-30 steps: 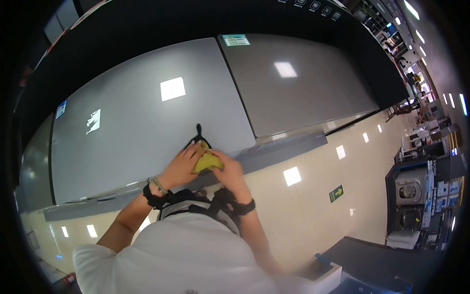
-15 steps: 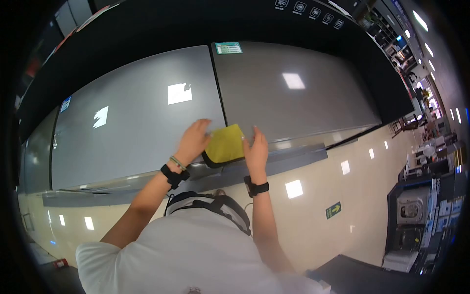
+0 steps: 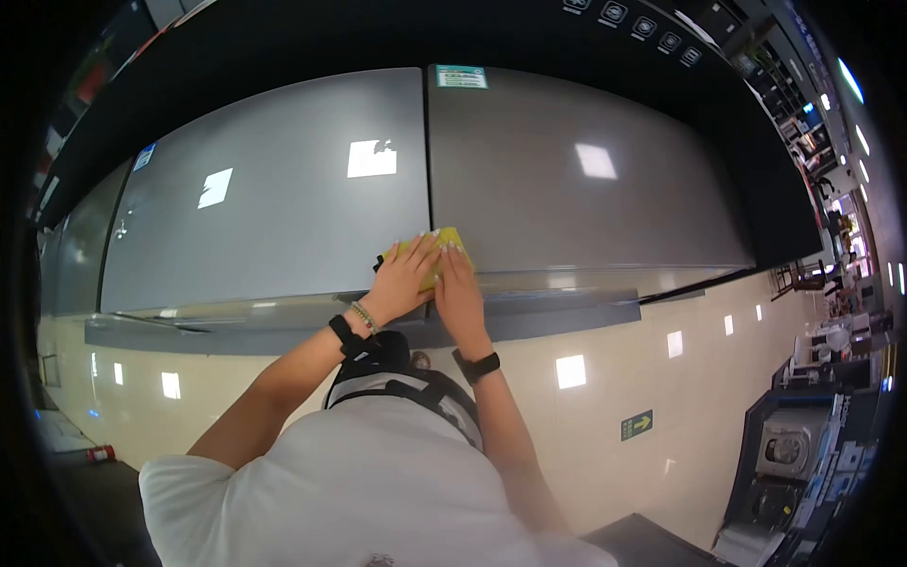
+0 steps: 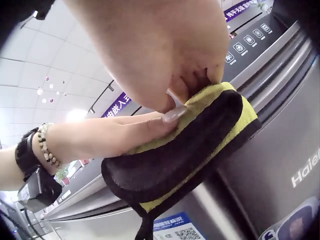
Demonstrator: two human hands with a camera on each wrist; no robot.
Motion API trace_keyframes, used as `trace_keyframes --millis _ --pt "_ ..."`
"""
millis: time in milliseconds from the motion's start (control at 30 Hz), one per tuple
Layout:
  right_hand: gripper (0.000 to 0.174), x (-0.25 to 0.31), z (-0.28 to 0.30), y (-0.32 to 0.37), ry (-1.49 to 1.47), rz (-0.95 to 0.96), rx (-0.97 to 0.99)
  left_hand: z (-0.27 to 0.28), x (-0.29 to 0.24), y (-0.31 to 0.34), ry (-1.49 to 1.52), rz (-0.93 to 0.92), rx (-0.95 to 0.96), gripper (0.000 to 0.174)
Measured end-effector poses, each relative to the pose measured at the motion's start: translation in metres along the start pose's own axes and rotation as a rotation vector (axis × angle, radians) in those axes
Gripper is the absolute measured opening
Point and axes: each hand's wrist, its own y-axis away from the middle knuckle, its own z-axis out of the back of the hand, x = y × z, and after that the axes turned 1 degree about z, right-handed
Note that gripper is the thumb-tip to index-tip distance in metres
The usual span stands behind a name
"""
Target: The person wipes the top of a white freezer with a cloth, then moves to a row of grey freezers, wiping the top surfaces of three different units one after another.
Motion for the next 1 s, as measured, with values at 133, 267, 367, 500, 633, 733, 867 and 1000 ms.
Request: trace_keyframes --millis 133,267,367,500,633,733,867,1000 --pt "0.04 -0.017 -0.001 -0.011 0.02 -0.02 -0.028 -0.008 -0.001 -0.02 0.003 0.003 -0.021 0.071" --pt "0.037 -0.034 0.005 -0.022 0.034 -0.098 -0.057 -0.023 -0.005 -0.049 -0.036 -0.023 0.009 0.073" --pt "0.036 -0.04 0.01 -0.027 0.074 -0.15 -0.086 -0.03 -0.008 -0.066 -0.084 -0.037 0.035 0.074" --pt "0.035 -0.049 0.019 -0.023 0.143 -0.207 -0.132 -0.036 -0.018 -0.084 -0.095 -0.089 0.094 0.075" --pt "0.035 -0.06 0.026 -0.018 0.197 -0.239 -0.193 -0.036 -0.038 -0.094 -0.123 -0.066 0.171 0.079" --pt "0.036 -0.061 0.021 -0.011 0.238 -0.216 -0.206 -0.035 -0.047 -0.094 -0.146 -0.004 0.233 0.079" --pt "0.036 -0.051 0.015 -0.008 0.238 -0.277 -0.232 -0.035 -0.04 -0.088 -0.031 -0.087 0.201 0.079" --pt "0.034 -0.029 0.01 0.001 0.232 -0.346 -0.247 -0.034 -0.029 -0.064 0.059 -0.188 0.167 0.069"
